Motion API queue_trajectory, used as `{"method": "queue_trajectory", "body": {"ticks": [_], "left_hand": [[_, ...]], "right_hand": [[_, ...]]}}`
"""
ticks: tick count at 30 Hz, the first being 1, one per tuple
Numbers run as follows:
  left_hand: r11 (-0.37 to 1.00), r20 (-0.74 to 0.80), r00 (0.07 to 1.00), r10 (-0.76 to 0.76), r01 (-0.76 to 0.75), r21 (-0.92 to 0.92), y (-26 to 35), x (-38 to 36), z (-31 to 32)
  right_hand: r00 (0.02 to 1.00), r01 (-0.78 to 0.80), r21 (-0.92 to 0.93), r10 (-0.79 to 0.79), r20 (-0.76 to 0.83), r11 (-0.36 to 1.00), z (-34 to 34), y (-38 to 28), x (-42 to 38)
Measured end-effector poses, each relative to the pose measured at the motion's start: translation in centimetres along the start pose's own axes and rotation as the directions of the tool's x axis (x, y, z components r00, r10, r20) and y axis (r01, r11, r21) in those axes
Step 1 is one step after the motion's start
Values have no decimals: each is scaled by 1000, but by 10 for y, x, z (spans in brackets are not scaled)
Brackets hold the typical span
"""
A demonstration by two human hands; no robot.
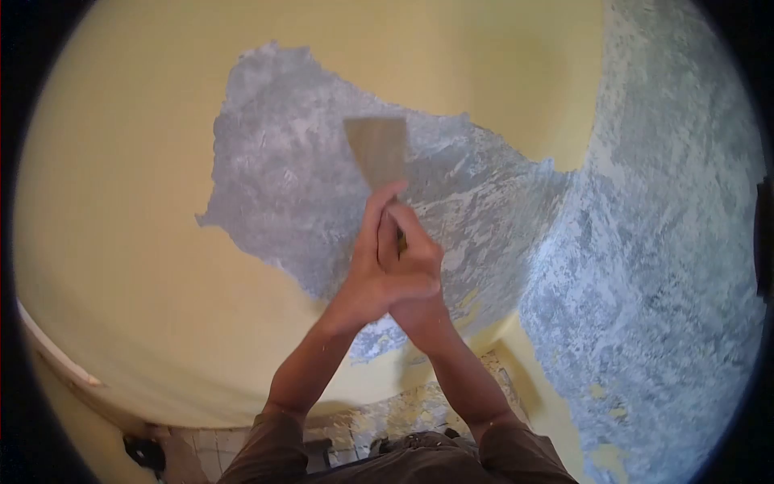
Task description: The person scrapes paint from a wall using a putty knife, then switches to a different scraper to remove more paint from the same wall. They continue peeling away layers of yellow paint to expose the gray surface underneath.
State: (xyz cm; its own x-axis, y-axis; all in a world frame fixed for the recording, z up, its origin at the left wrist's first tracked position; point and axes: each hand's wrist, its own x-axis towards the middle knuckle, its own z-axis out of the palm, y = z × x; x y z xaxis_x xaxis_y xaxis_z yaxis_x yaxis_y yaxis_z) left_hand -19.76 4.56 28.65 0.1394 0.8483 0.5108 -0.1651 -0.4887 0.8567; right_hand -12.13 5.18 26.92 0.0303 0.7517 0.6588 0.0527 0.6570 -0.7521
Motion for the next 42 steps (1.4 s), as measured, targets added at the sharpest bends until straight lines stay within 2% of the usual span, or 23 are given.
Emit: {"method": "queue_trajectory", "body": {"ticks": [2, 4, 5, 7, 10, 12, 14, 16, 17, 19, 20, 25, 26, 28, 32, 34, 35, 36, 37, 38, 39, 40, 42], "left_hand": [[989, 34, 997, 67, -71, 132, -7, 0, -14], [994, 44, 999, -17, 12, 111, 16, -1, -12], [993, 41, 997, -67, 62, 97, 27, 1, -12], [993, 68, 996, -55, 47, 106, 27, -21, -13], [984, 78, 997, -21, 7, 178, 39, 3, -29], [971, 46, 997, -63, 51, 232, 36, -4, -41], [963, 194, 981, -31, -23, 269, 33, -10, -44], [952, 161, 987, 27, -75, 298, 38, -13, -47], [932, 125, 989, 77, -116, 344, 41, -13, -49], [939, 135, 990, 32, -76, 335, 43, -22, -56], [944, 139, 990, 6, -51, 325, 45, -23, -58], [964, 168, 981, -100, 54, 260, 49, -15, -53], [968, 178, 978, -106, 60, 243, 53, -8, -49], [973, 184, 976, -118, 77, 216, 64, 1, -45], [973, 168, 985, -31, -8, 230, 55, 7, -41], [971, 163, 986, 26, -63, 229, 43, -5, -43], [964, 167, 984, 59, -100, 248, 39, -6, -42], [965, 164, 984, 67, -105, 239, 40, 7, -41], [965, 139, 990, 2, -38, 259, 42, 23, -42], [958, 106, 990, -94, 61, 282, 36, 25, -46], [952, 90, 986, -143, 112, 283, 28, 18, -49], [950, 93, 988, -120, 88, 298, 24, 11, -49], [945, 100, 992, -73, 37, 326, 20, -5, -47]], "right_hand": [[996, 41, 21, -39, -83, 999, 6, -5, 7], [998, -65, 124, 63, 19, 990, 6, -22, 13], [998, -68, 120, 69, -2, 990, 12, -22, 7], [984, -2, 144, 28, -175, 990, 27, -18, -11], [969, 84, 38, -73, -235, 996, 44, -13, -4], [973, 35, 90, -13, -231, 995, 44, -26, -7], [972, 43, 127, -12, -235, 991, 46, -36, -5], [965, -29, 93, 52, -256, 995, 55, -32, -16], [961, -18, 91, 42, -275, 996, 56, -28, -5], [954, 193, 82, -167, -251, 978, 59, -20, 13], [953, 191, 79, -165, -255, 978, 59, -22, 9], [964, -39, 142, 75, -256, 989, 60, -43, -14], [964, -23, 130, 56, -260, 991, 57, -43, -8], [958, 180, 50, -164, -236, 982, 55, -37, 9], [920, 279, -104, -297, -257, 955, 49, -39, 5], [962, -76, -1, 73, -264, 997, 49, -45, -1], [964, -64, -17, 57, -258, 998, 47, -39, 6], [959, 53, -59, -68, -275, 997, 47, -26, 15], [944, 144, -92, -164, -286, 985, 49, -16, 16], [954, 93, -81, -112, -279, 992, 51, -11, 10], [944, 166, -47, -172, -282, 985, 50, -10, 10], [928, 242, -15, -235, -290, 970, 49, -10, 7], [960, 86, 70, -64, -273, 994, 49, -15, -12]]}}
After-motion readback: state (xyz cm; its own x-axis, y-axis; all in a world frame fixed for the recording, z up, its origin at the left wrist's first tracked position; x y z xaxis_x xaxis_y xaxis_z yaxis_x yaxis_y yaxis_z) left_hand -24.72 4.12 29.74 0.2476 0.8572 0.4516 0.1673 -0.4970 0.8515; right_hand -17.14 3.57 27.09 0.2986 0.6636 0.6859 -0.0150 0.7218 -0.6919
